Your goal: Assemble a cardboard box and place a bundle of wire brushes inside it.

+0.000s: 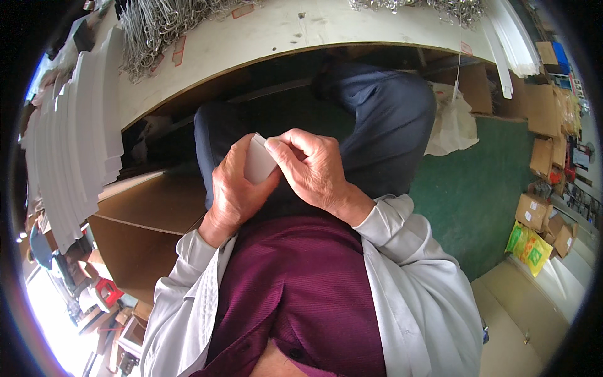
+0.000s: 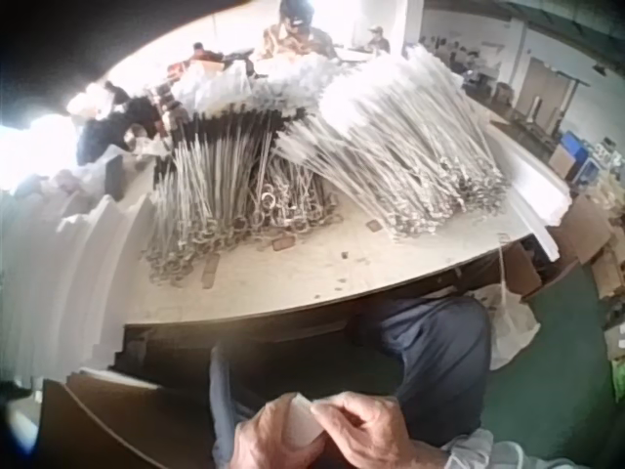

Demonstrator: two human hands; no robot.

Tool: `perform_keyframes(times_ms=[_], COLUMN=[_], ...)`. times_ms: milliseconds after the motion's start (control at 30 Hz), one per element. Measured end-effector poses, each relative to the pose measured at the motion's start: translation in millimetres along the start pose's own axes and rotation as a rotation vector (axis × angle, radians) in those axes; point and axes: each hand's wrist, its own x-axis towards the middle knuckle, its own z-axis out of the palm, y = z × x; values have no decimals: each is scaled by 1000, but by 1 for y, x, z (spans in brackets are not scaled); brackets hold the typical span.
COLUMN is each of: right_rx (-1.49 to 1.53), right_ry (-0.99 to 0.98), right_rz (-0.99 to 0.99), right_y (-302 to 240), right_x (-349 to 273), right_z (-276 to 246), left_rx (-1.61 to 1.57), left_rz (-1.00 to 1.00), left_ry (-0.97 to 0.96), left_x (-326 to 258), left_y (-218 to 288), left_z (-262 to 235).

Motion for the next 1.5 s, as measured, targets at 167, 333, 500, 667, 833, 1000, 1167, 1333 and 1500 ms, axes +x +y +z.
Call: perform_keyframes(times_ms=[167, 333, 500, 667, 833, 1000, 1167, 1333, 1500], right_rx=[-3, -276, -349, -339, -249, 36, 167, 182, 155], right_ry=[-1, -53, -57, -96, -75, -54, -34, -79, -72], right_rz=[-230, -358, -417, -478, -341, -45, -66, 41, -96], right_y=[7, 0, 0, 4, 9, 6, 0, -11, -13], right_x=[0, -2, -3, 0, 1, 3, 23, 43, 58], right_z=[6, 7, 9, 9, 14, 13, -8, -21, -10], left_rx=[-59, -71, -73, -93, -40, -97, -196, -355, -156], left_rz=[-79, -60, -54, -29, 17, -141, -209, -452, -341], left_ry=[-2, 13, 13, 15, 44, -74, -189, -378, -149], left_x=[4, 4, 3, 2, 3, 11, 1, -13, -10], left_y=[1, -1, -3, -7, -11, 0, -9, -18, -5], left_z=[-4, -4, -4, -4, -1, -11, -49, -78, -109])
